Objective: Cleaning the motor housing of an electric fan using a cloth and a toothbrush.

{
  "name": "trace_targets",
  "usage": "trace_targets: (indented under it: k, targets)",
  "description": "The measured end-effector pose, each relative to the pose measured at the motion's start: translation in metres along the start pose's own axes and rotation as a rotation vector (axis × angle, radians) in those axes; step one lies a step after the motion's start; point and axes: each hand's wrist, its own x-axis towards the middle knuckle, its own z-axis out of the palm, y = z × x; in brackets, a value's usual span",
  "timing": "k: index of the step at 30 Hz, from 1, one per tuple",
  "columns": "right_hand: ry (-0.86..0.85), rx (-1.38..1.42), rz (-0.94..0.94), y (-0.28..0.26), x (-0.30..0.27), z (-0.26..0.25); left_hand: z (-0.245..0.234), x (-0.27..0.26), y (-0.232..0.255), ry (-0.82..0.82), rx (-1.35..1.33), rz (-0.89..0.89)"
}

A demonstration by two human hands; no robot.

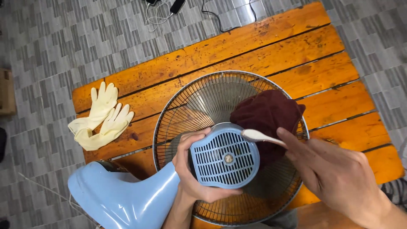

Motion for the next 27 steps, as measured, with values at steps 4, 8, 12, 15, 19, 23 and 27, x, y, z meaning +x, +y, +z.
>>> trace_targets:
  k: [4,8,12,15,19,23,27]
  targets:
    - [-0.033,-0.101,-0.098,-0.002,-0.003,0.000,0.001,0.001,0.001,0.014,-0.006,-0.003]
    - [-0.142,0.010,-0.016,-0.024,-0.018,-0.010,0.003,-0.002,0.000,0.030,-0.005,-0.009]
    - [-0.061,-0.274,-0.069,-0.027,-0.021,0.000,0.004,0.000,0.002,0.033,-0.026,-0.008]
    - [-0.096,-0.282,-0.021,-0.029,-0.006,-0.002,0.004,0.002,0.002,0.040,-0.039,-0.010]
    - [-0.046,-0.352,-0.058,-0.022,0.006,0.003,0.003,0.001,0.001,0.040,-0.021,-0.017]
    - [-0.083,-0.292,-0.058,-0.021,0.012,0.001,0.003,0.001,0.000,0.034,-0.057,-0.024]
    - [-0.310,-0.234,0.014,-0.031,0.013,-0.013,0.004,-0.002,-0.003,0.034,-0.095,-0.015]
